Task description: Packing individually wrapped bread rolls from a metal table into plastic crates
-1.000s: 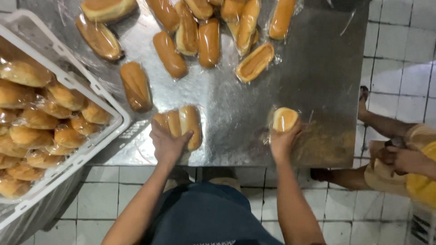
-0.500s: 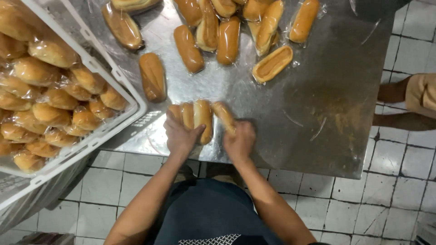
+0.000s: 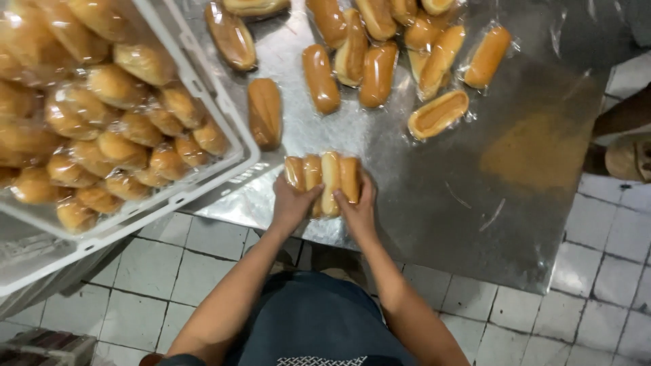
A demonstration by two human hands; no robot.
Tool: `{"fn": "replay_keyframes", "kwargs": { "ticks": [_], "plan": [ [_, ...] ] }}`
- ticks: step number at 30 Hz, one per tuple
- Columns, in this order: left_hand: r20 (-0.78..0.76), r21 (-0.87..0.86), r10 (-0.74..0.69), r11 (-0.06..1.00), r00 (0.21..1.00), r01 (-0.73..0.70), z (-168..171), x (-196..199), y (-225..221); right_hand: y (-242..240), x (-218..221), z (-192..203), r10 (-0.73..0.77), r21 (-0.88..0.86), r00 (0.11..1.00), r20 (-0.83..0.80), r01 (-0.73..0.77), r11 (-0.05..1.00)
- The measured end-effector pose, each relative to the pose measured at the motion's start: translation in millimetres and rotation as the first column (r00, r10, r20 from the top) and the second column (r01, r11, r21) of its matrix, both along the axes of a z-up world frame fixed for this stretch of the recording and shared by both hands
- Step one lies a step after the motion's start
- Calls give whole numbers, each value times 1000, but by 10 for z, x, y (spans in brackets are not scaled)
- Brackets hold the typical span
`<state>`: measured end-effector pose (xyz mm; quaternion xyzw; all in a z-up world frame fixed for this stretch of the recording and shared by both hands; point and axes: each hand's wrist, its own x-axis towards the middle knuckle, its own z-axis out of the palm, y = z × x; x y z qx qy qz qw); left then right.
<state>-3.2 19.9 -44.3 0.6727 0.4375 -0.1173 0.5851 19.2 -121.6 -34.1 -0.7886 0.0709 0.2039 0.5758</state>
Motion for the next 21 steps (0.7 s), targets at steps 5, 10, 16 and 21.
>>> {"fn": "replay_keyframes", "kwargs": {
  "ticks": [5, 10, 16, 21],
  "plan": [
    [-40, -90, -111, 990, 993, 107, -149, -209, 155, -92, 47, -438, -74, 252, 987, -143, 109, 962],
    [81, -111, -201, 972, 976, 209, 1046, -494, 213, -122, -271, 818, 52, 298, 997, -60, -32, 954],
    [213, 51, -135, 991, 968, 127, 2647, -799, 1168, 929, -178, 2218, 180, 107, 980, 82, -188, 976],
    [377, 384, -27, 914, 926, -129, 3371, -782, 2604, 2575, 438, 2627, 556, 304, 587, 589, -798, 521]
  ]
}}
